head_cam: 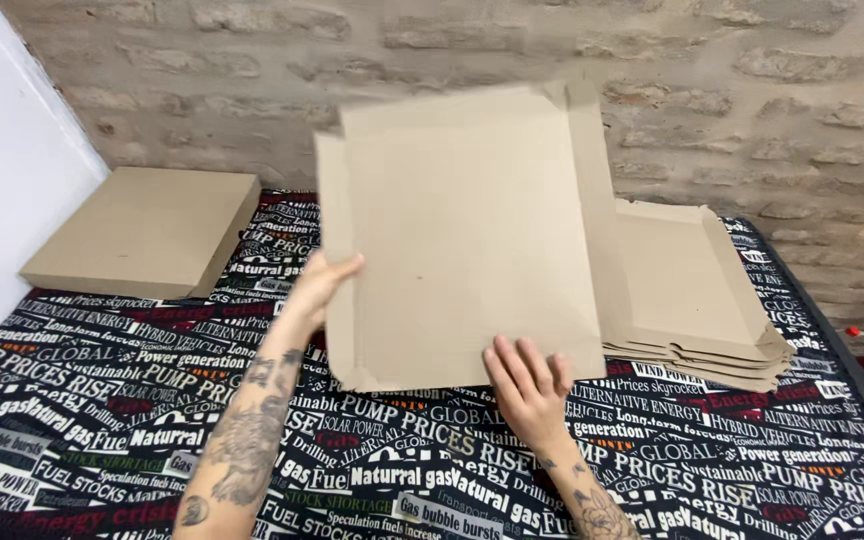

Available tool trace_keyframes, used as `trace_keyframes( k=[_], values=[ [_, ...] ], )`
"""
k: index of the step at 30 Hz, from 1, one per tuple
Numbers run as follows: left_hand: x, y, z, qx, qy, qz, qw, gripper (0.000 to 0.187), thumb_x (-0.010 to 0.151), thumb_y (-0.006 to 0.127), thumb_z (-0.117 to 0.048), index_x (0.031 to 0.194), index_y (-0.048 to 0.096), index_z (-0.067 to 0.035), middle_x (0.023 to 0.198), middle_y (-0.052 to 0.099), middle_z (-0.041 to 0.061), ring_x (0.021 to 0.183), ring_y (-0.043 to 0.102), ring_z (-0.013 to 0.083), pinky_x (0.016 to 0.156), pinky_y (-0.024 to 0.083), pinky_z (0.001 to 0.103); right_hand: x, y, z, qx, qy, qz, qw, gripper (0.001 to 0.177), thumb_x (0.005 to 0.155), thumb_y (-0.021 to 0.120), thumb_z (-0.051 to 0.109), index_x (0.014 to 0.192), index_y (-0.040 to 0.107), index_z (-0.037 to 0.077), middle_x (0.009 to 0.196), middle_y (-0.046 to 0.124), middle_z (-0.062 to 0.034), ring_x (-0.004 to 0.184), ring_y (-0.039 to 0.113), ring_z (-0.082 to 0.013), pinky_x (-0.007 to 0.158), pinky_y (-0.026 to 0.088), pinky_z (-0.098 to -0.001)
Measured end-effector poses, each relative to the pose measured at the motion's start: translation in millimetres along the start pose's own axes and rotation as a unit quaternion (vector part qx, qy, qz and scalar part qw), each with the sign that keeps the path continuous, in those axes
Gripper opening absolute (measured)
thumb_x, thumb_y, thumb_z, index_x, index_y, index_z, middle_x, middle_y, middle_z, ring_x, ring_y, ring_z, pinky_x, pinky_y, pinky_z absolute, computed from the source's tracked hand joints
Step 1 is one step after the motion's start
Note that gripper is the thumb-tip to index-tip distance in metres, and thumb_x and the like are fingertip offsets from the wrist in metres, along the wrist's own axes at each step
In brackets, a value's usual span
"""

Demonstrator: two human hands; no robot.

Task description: The person assembles cardboard pizza boxes by folding the pre-scored edges and tucking in the flaps, placing each completed box to the side.

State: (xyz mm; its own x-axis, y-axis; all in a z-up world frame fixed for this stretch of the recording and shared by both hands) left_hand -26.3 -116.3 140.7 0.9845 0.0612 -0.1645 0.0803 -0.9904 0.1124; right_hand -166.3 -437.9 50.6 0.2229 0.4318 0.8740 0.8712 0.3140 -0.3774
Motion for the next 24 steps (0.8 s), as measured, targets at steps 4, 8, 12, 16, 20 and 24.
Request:
trace_keyframes(
  k=[4,8,12,16,20,24],
  values=[
    [39.3,21.8,82.5,0.033,-0.056,0.003,0.998,0.1,0.092,0.074,-0.027,0.17,0.014,-0.012,0.171,0.042,0.015,0.153,0.049,0.0285,0.131,0.036,0.047,11.3,-9.9,2.9,0.044,-0.02,0.091,0.995,0.029,0.104,0.053,-0.002,0.111,0.078,0.01,0.105,0.077,-0.0038,0.095,0.07,-0.0219,0.098,0.052,-0.0435],
    [60.9,13.1,160.8,0.052,0.1,0.032,0.993,0.049,0.111,0.057,-0.016,0.152,0.041,0.005,0.15,0.052,0.038,0.145,0.048,0.0557,0.119,0.044,0.063,-63.8,51.6,-14.0,0.034,0.031,0.213,0.976,0.034,0.092,0.061,0.003,0.121,0.069,0.018,0.103,0.067,0.0021,0.1,0.066,-0.019,0.099,0.051,-0.0399],
    [16.3,8.9,168.9,0.129,0.18,0.102,0.97,0.055,0.101,0.045,0.013,0.148,0.064,-0.008,0.147,0.062,0.024,0.135,0.062,0.0415,0.11,0.053,0.053,-63.2,50.5,-19.3,0.038,0.107,0.276,0.955,0.028,0.098,0.058,0.008,0.122,0.065,0.022,0.101,0.061,0.0063,0.103,0.062,-0.016,0.104,0.043,-0.0387],
    [-41.3,24.8,126.5,0.255,0.219,0.153,0.93,0.042,0.099,0.064,0.007,0.134,0.075,-0.012,0.157,0.047,0.019,0.138,0.058,0.0438,0.114,0.053,0.052,-57.9,47.1,-25.3,0.045,0.19,0.289,0.937,0.013,0.111,0.054,0.018,0.115,0.064,0.024,0.097,0.061,0.0075,0.103,0.062,-0.0137,0.107,0.035,-0.0383],
    [-34.5,5.6,137.7,0.269,0.25,0.139,0.92,0.024,0.093,0.081,-0.006,0.117,0.078,-0.009,0.144,0.052,0.014,0.13,0.066,0.038,0.111,0.056,0.05,-69.1,48.5,-37.1,0.062,0.237,0.283,0.927,0.009,0.113,0.055,0.024,0.112,0.064,0.024,0.096,0.064,0.008,0.104,0.063,-0.0143,0.108,0.034,-0.0408],
    [-28.1,-2.0,142.6,0.183,0.261,0.15,0.936,0.014,0.09,0.084,-0.003,0.103,0.084,-0.006,0.12,0.069,0.017,0.114,0.074,0.0335,0.101,0.06,0.045,-61.3,42.0,-41.0,0.077,0.264,0.268,0.923,0.009,0.114,0.055,0.024,0.11,0.063,0.022,0.097,0.063,0.0073,0.102,0.062,-0.014,0.105,0.035,-0.0395]
  ],
)
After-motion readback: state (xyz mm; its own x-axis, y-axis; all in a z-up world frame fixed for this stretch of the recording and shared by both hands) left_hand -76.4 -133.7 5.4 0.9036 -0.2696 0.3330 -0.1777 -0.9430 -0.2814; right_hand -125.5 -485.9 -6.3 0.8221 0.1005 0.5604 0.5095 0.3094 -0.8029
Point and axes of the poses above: each hand's wrist, its own x-axis towards the middle knuckle, its own y-axis out of the palm, z = x × y, the point moved 5 cm from there along x, towards the middle knuckle
